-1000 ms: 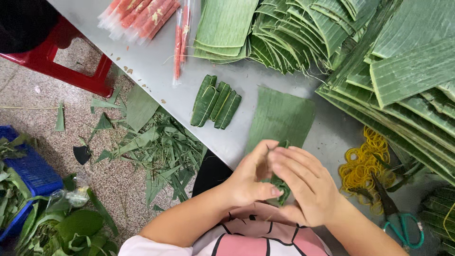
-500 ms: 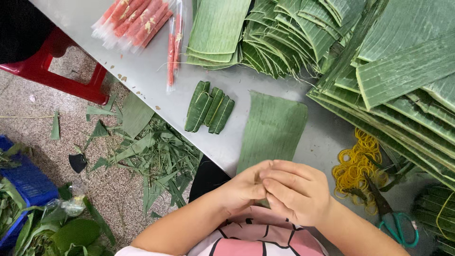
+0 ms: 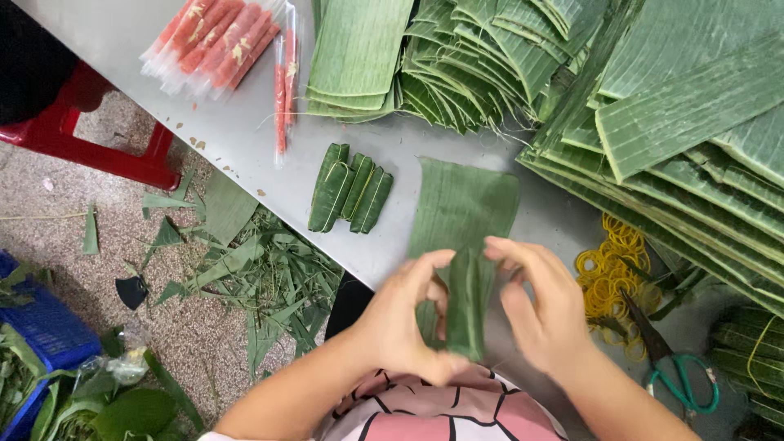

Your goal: The person wraps small pink cylindrical food items in green leaves, folds the leaves around each item, and secures them with yellow rubber bands. The wrapped items are placed on the table as the process repeats.

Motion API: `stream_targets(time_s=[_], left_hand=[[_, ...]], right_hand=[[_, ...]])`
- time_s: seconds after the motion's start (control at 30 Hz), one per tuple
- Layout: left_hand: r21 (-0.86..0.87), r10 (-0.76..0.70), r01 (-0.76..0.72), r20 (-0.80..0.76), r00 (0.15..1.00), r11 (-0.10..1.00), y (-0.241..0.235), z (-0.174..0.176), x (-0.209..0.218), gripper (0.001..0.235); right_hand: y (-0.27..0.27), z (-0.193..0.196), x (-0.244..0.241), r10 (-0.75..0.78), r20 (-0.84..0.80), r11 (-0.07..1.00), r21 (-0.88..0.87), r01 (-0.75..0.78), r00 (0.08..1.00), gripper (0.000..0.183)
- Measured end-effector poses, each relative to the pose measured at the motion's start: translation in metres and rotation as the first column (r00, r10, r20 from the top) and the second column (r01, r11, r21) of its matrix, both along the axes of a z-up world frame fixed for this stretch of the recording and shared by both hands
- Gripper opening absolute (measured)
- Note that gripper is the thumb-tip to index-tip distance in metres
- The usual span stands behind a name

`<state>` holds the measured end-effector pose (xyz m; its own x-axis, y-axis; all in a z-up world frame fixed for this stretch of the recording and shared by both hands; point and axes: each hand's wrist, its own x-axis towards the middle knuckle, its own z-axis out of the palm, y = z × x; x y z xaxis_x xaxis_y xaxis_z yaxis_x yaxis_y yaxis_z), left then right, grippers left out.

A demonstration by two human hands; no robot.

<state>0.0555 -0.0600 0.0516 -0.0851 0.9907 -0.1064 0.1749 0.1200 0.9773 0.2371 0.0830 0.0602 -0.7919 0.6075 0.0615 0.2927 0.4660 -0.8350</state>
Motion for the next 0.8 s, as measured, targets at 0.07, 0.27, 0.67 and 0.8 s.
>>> stream_targets(time_s=[0.07, 0.27, 0.67, 0.8], left_hand=[[0.153, -0.09, 0.145, -0.316, 0.944, 0.978, 0.006, 0.012, -0.002, 0.104], [0.377, 0.031, 0.3, -0.665, 0.746, 0.876, 0.012, 0.022, -0.001, 0.097], [0.333, 0.006, 0.161, -0.448, 0.894, 0.929, 0.023, -0.004, 0.03, 0.106], [0.166, -0.039, 0.103, -0.35, 0.936, 0.981, 0.02, -0.017, 0.029, 0.1]], right_hand=[[0.0, -0.017, 0.011, -0.066, 0.1, 0.904, -0.416, 0.102, 0.993, 0.031], [-0.006, -0.056, 0.038, -0.157, -0.105, 0.573, -0.82, 0.004, 0.982, 0.022], [-0.014, -0.032, 0.04, -0.166, -0.056, 0.794, -0.6, 0.099, 0.985, 0.029], [0.01, -0.03, 0.055, -0.246, 0.129, 0.969, 0.024, 0.245, 0.961, 0.025]])
